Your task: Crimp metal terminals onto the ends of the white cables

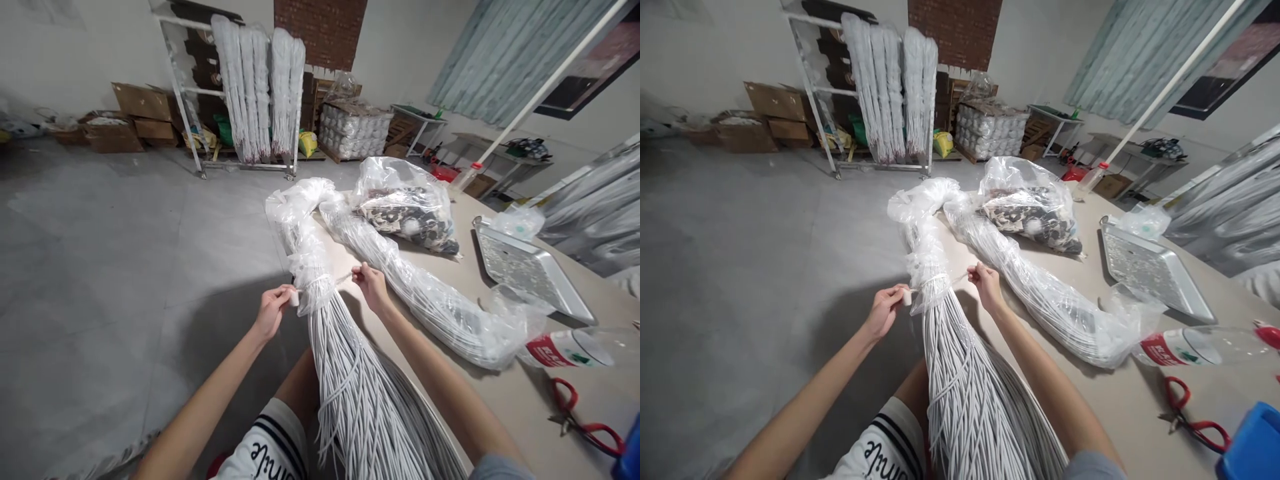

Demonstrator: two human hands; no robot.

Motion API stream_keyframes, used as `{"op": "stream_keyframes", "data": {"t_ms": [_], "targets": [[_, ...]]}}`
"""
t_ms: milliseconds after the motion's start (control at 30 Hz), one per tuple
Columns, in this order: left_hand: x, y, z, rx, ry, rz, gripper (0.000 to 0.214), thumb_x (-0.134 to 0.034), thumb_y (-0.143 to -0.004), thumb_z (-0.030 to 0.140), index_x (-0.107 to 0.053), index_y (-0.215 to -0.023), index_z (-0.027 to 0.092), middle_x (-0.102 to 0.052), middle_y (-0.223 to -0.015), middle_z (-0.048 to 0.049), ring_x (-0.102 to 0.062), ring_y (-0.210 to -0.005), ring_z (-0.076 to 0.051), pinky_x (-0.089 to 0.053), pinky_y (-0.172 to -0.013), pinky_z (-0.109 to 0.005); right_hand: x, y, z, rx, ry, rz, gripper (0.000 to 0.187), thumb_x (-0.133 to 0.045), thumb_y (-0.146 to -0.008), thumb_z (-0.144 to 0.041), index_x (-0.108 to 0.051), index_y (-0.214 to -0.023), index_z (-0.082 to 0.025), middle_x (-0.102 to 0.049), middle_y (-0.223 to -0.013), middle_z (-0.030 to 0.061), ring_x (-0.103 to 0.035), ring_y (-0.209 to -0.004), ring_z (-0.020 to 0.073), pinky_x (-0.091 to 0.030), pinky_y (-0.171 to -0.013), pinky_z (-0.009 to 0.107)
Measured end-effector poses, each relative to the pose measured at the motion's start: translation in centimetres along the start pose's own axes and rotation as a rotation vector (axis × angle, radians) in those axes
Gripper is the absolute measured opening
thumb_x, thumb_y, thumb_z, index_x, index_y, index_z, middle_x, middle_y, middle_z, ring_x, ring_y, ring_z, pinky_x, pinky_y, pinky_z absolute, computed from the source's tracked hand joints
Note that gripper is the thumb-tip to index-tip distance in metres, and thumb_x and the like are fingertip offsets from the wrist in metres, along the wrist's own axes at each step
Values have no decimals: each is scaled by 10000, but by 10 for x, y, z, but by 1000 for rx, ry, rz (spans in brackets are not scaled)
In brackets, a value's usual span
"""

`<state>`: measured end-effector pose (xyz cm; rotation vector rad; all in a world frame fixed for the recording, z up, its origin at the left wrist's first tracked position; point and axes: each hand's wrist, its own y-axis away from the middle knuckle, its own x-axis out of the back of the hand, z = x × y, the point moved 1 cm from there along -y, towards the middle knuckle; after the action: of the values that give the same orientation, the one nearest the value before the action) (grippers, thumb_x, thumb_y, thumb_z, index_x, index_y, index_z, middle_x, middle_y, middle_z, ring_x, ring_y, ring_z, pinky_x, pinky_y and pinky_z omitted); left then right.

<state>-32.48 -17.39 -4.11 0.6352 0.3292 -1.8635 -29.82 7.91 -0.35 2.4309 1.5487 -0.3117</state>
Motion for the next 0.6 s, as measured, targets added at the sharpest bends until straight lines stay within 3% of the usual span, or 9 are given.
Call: {"op": "stream_keyframes", "data": {"t_ms": [133,267,400,600], "targets": [[-19,-19,21,-118,-259,-133,94,-711,-679,210,-728,-686,117,-633,-828,-50,-560,-791,-140,-443,-704,-222,-31,-1,-10,48,109,-158,331,-652,-731,-439,-673,-880,-144,-686,-859,91,-588,-685,129,-493,-648,274],[-35,-35,30,-222,-465,-176,138,-701,-643,155,-755,-771,152,-682,-807,-50,-594,-772,-160,-453,-708,-252,-55,3,-11,138,265,-251,237,-672,-692,-331,-705,-839,-149,-693,-818,62,-587,-665,131,-487,-663,286],[-41,-42,24,-335,-562,-98,102,-663,-638,119,-735,-694,165,-683,-721,-32,-584,-696,-145,-458,-703,-260,-62,11,-5,251,384,-212,165,-633,-699,-261,-698,-814,-163,-693,-807,45,-592,-659,139,-484,-658,286],[-38,-30,19,-460,-522,-24,103,-584,-653,95,-655,-605,151,-643,-620,-9,-587,-631,-124,-463,-620,-224,-59,22,8,361,497,-123,170,-570,-752,-256,-686,-834,-161,-702,-788,66,-634,-710,181,-478,-651,295]]}}
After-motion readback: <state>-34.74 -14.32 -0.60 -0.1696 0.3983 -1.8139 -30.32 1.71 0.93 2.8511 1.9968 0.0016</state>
